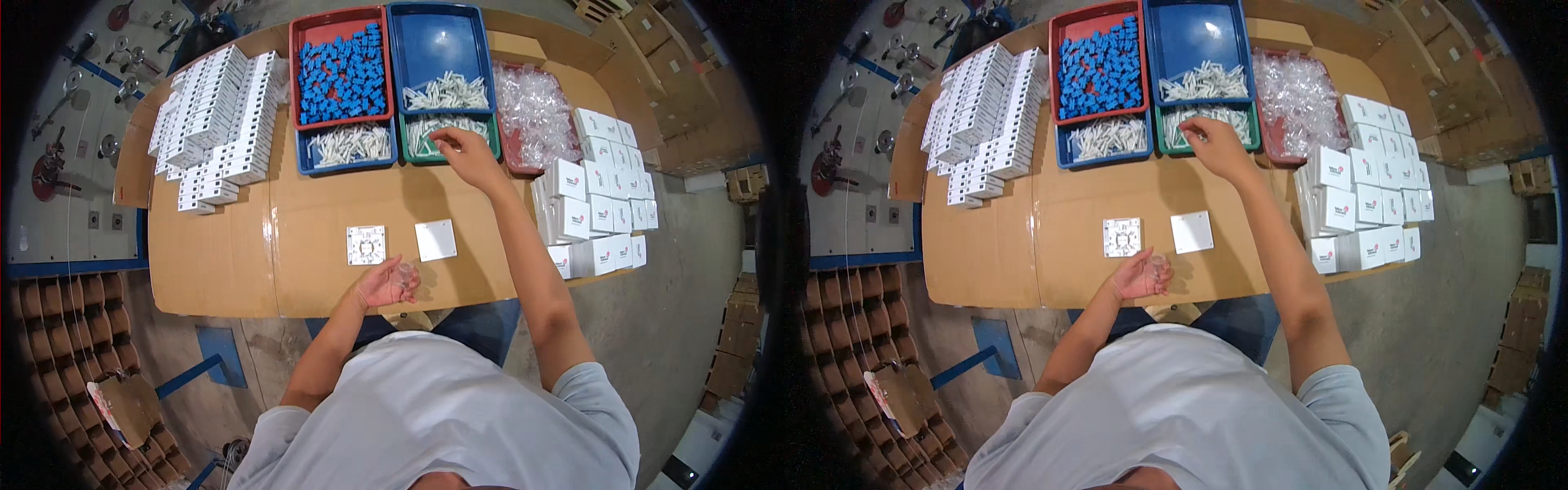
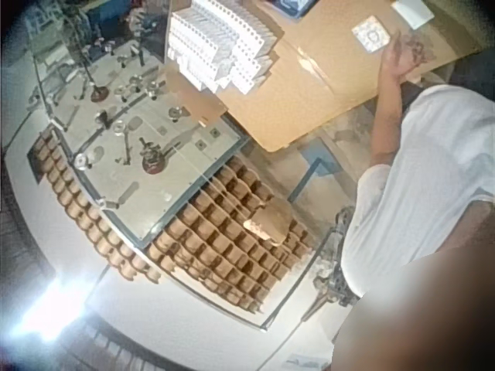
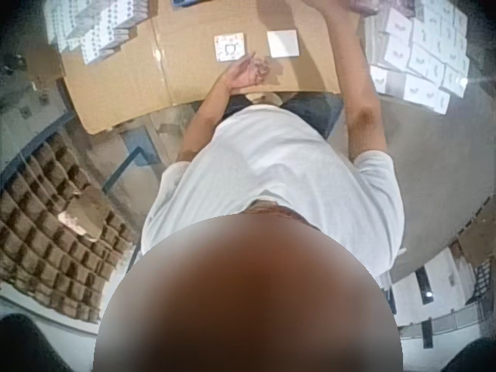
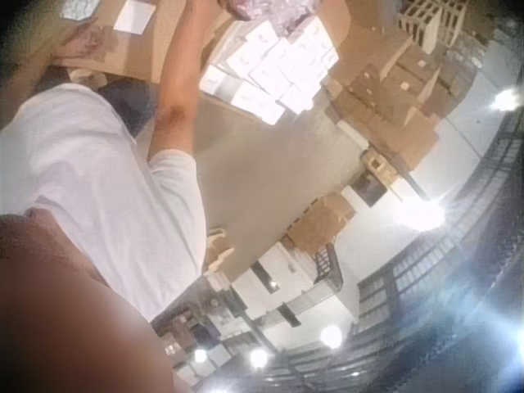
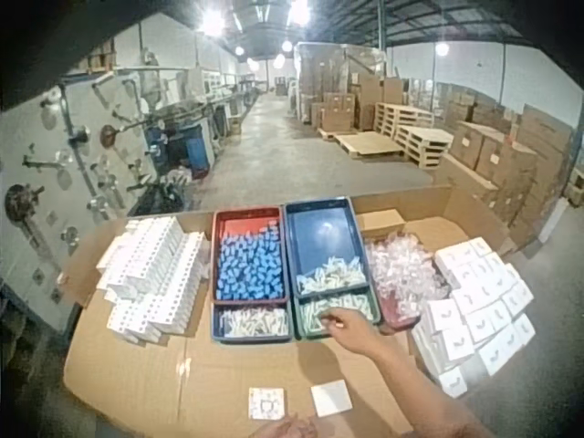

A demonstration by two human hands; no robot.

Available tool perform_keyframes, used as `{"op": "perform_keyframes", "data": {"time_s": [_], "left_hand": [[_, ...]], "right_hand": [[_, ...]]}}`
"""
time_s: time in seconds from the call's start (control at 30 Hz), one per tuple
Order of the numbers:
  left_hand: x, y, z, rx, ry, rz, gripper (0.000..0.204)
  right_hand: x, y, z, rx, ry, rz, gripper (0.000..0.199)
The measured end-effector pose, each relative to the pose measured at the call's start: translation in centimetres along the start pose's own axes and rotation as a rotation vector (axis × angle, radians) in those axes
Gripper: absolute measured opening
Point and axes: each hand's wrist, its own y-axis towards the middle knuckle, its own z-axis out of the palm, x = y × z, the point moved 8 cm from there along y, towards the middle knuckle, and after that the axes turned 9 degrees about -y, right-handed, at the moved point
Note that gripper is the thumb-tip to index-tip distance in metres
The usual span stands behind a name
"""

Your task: Inspecting a white box and then packaging small red components into a plastic bag at a factory workstation.

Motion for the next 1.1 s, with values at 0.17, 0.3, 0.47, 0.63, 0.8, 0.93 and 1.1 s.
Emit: {"op": "perform_keyframes", "data": {"time_s": [0.17,0.3,0.47,0.63,0.8,0.93,1.1], "left_hand": [[0.2,0.2,1.1,0.020,0.058,-0.078,0.061],[0.4,0.4,1.6,0.060,0.000,-0.129,0.060],[0.4,0.5,1.9,0.089,0.009,-0.127,0.058],[0.4,0.5,1.2,-0.001,0.028,-0.131,0.056],[0.4,0.4,1.5,-0.001,0.018,-0.137,0.056],[0.4,0.5,1.6,0.016,0.002,-0.153,0.057],[0.6,0.4,0.9,0.012,-0.010,-0.141,0.057]], "right_hand": [[-1.8,5.7,0.5,-0.094,-0.112,-0.064,0.027],[-3.5,9.7,3.2,-0.018,-0.189,-0.150,0.033],[-5.2,12.1,5.5,0.070,-0.366,-0.157,0.032],[-5.9,12.5,4.8,0.084,-0.430,-0.135,0.036],[-5.1,12.5,4.1,0.049,-0.371,-0.134,0.034],[-5.3,12.7,4.6,0.039,-0.488,-0.167,0.032],[-4.8,12.9,5.3,0.064,-0.630,-0.188,0.028]]}}
